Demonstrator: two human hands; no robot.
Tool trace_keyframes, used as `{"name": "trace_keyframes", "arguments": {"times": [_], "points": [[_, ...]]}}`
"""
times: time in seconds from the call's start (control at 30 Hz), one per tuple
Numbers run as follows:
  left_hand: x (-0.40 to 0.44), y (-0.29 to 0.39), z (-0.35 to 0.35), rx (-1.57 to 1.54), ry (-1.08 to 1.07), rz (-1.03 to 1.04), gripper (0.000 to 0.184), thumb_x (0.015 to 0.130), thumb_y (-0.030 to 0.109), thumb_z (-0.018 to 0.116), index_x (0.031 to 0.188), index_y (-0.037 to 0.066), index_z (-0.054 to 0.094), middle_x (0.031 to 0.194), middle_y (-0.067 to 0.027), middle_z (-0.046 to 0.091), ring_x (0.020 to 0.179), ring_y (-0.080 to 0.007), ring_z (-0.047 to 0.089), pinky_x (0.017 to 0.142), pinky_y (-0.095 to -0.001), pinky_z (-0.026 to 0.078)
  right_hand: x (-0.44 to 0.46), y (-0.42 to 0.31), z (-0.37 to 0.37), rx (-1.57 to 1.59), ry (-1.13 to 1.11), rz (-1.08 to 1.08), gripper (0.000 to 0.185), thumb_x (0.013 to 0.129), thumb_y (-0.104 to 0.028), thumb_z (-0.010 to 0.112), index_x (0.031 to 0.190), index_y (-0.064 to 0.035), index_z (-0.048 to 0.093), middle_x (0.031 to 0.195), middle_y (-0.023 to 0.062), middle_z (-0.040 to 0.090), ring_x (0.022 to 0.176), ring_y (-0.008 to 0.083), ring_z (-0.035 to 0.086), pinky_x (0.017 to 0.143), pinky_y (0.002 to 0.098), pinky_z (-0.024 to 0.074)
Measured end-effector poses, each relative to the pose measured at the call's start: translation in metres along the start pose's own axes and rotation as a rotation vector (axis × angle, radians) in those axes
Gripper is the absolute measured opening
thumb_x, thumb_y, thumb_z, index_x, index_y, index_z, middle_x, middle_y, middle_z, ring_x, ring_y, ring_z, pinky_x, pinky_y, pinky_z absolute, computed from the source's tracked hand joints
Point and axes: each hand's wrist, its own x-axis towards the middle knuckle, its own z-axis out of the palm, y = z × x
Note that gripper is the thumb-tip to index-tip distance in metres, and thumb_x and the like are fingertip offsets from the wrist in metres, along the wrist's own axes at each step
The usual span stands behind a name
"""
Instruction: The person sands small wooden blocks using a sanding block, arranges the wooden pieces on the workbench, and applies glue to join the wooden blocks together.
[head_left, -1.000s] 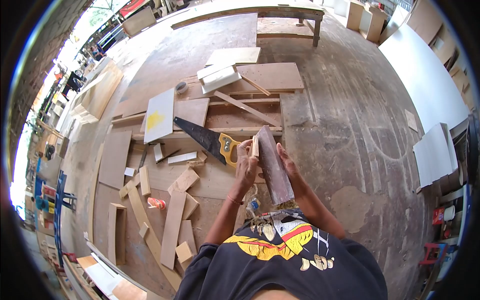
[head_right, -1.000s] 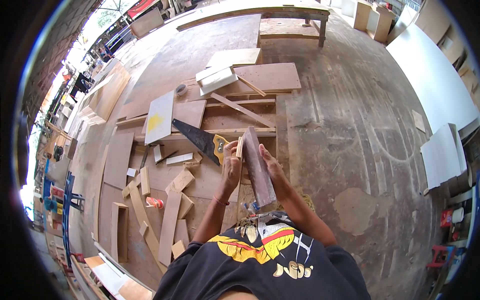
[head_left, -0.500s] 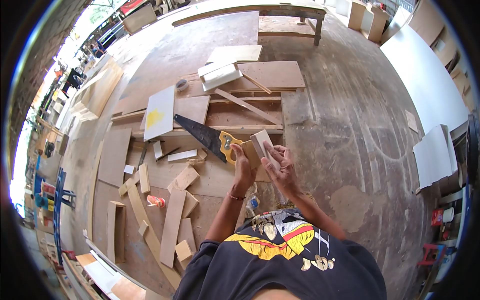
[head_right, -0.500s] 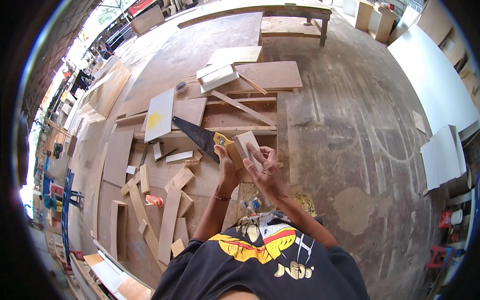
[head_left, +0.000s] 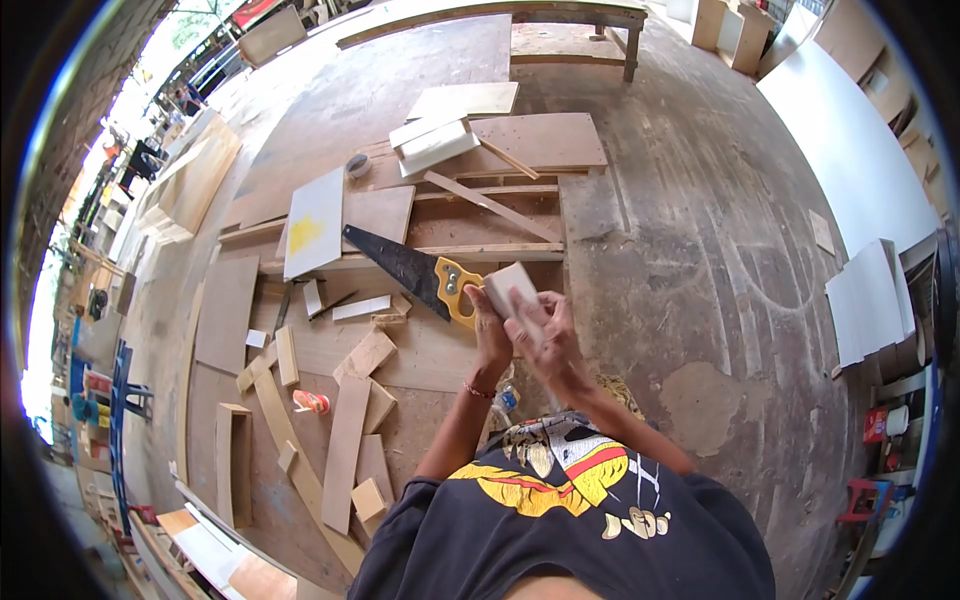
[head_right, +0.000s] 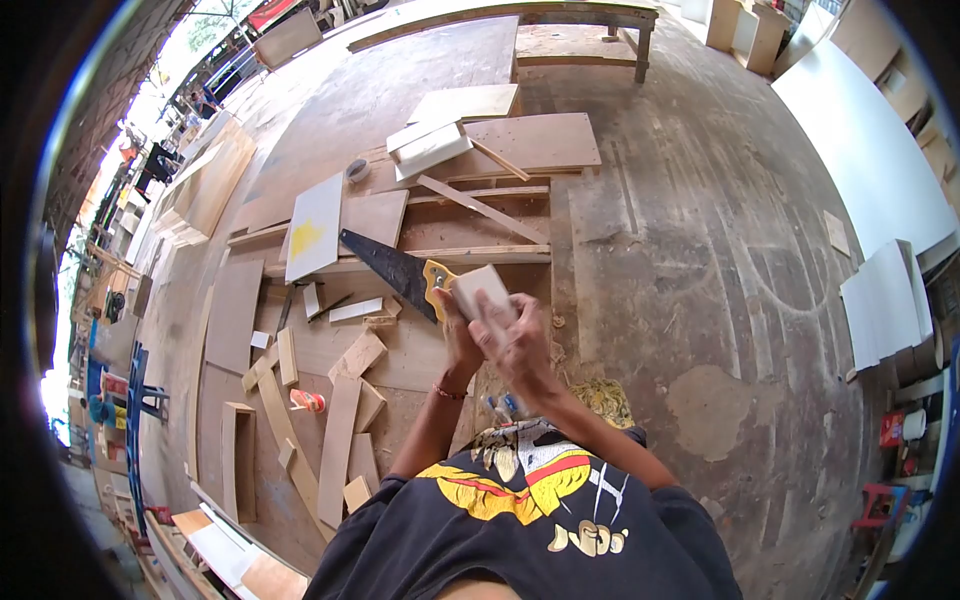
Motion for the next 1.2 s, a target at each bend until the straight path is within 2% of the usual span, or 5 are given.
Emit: {"name": "trace_keyframes", "arguments": {"times": [0.13, 0.5, 0.9, 1.1, 1.2], "points": [[-0.001, -0.002, 0.004, -0.044, -0.048, -0.077, 0.073, 0.091, 0.061, 0.015, 0.121, 0.002, 0.045, 0.11, -0.0075, 0.052, 0.101, -0.0159, 0.051, 0.088, -0.0295, 0.043, 0.005, -0.001, 0.006, -0.045, 0.061, -0.076, 0.043, 0.083, -0.027, 0.063, 0.122, -0.0122, 0.057, 0.103, 0.0167, 0.048, 0.096, 0.0283, 0.048, 0.084, 0.0347, 0.0421], [-0.004, 0.009, 0.002, -0.147, -0.007, -0.216, 0.069, 0.091, 0.062, 0.019, 0.118, 0.005, 0.048, 0.108, -0.0092, 0.056, 0.098, -0.0198, 0.055, 0.086, -0.0324, 0.046, -0.004, 0.001, 0.01, -0.034, -0.007, -0.028, 0.043, 0.081, -0.032, 0.061, 0.121, -0.0153, 0.058, 0.106, 0.0212, 0.047, 0.098, 0.0337, 0.046, 0.087, 0.0402, 0.0395], [0.008, -0.017, -0.018, -0.3, -0.116, -0.29, 0.068, 0.091, 0.061, 0.018, 0.124, 0.007, 0.042, 0.107, -0.0113, 0.055, 0.096, -0.0233, 0.057, 0.085, -0.0373, 0.048, -0.002, 0.008, 0.021, -0.17, -0.038, 0.034, 0.042, 0.081, -0.033, 0.062, 0.12, -0.0152, 0.059, 0.103, 0.0188, 0.049, 0.098, 0.0313, 0.046, 0.087, 0.0384, 0.0391], [-0.002, -0.032, 0.0, -0.269, 0.008, -0.247, 0.068, 0.092, 0.06, 0.018, 0.131, 0.009, 0.036, 0.107, -0.0099, 0.055, 0.096, -0.0221, 0.057, 0.085, -0.0334, 0.047, 0.018, 0.015, 0.022, -0.16, -0.013, 0.173, 0.043, 0.082, -0.034, 0.061, 0.12, -0.0151, 0.059, 0.104, 0.0187, 0.049, 0.098, 0.0306, 0.046, 0.086, 0.038, 0.0395], [0.01, -0.036, -0.025, -0.324, -0.021, -0.352, 0.069, 0.089, 0.064, 0.023, 0.123, 0.008, 0.044, 0.109, -0.0115, 0.055, 0.098, -0.0274, 0.056, 0.086, -0.0402, 0.047, -0.001, 0.014, 0.023, -0.157, -0.041, 0.099, 0.043, 0.081, -0.035, 0.061, 0.12, -0.0153, 0.059, 0.104, 0.0182, 0.049, 0.099, 0.0305, 0.045, 0.087, 0.0382, 0.0392]]}}
